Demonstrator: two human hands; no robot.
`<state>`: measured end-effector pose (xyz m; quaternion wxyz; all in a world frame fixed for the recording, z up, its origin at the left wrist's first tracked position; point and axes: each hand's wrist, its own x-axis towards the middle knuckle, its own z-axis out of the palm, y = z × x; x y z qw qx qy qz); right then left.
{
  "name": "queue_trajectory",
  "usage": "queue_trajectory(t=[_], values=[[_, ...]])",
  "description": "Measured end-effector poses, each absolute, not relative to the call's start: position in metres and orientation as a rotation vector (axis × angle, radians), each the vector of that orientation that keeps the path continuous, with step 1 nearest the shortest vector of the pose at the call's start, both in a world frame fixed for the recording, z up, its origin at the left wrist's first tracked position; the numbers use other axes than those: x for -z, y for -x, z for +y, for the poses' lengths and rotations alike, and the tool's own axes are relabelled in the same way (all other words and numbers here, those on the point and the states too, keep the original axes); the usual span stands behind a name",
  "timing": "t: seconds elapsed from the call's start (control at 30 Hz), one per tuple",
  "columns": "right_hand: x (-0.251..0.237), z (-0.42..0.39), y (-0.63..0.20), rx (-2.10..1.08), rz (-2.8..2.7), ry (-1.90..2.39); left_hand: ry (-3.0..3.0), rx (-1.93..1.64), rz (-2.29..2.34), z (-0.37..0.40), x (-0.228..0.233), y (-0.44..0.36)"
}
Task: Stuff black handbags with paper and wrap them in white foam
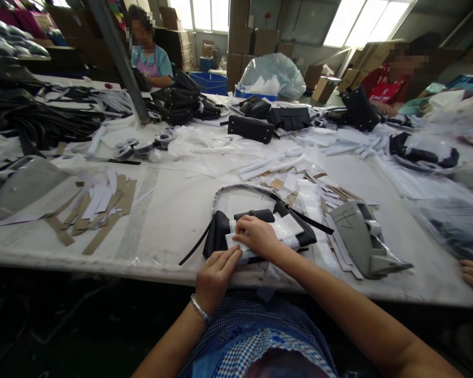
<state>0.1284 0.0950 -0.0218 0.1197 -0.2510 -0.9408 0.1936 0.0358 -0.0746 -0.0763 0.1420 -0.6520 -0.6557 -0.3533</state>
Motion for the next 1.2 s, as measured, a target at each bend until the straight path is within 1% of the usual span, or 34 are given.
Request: queue_trajectory(t=[0.07,0.13,0.23,0.33,0.4,0.43,0.47,0.53,0.6,0.83,0.97,1.07,1.2], values=[[0.022,0.092,-0.13,-0.561,-2.702,0.719,1.879,1.03,-1.918,-0.075,0.073,-0.036],[0.021,0.091,-0.141,-0.626,-2.596,0.63,1.878,1.048,-1.931,-0.075,0.071,-0.036],[0.011,0.097,-0.184,-0.666,-2.388,0.576,1.892,1.05,-1.931,-0.076,0.071,-0.037],[-0.005,0.117,-0.257,-0.486,-2.25,0.83,1.891,1.021,-1.902,-0.076,0.076,-0.035],[-0.017,0.137,-0.312,-0.366,-2.14,1.14,1.879,1.001,-1.865,-0.075,0.08,-0.033],[-0.023,0.147,-0.338,-0.365,-2.05,1.327,1.873,0.993,-1.842,-0.074,0.082,-0.032],[-0.028,0.158,-0.363,-0.42,-1.941,1.512,1.868,0.989,-1.821,-0.073,0.083,-0.031],[-0.035,0.176,-0.4,-0.645,-1.71,1.805,1.859,0.985,-1.787,-0.072,0.083,-0.029],[-0.038,0.191,-0.421,-0.885,-1.559,1.949,1.859,0.983,-1.772,-0.072,0.082,-0.029],[-0.038,0.219,-0.426,-1.462,-1.335,1.986,1.853,0.995,-1.743,-0.072,0.081,-0.029],[-0.045,0.222,-0.429,-1.574,-1.249,1.928,1.858,1.008,-1.735,-0.07,0.08,-0.03],[-0.061,0.211,-0.438,-1.569,-1.22,1.863,1.869,1.011,-1.719,-0.07,0.079,-0.029],[-0.086,0.173,-0.456,-1.501,-1.238,1.777,1.896,1.036,-1.718,-0.07,0.079,-0.027]])
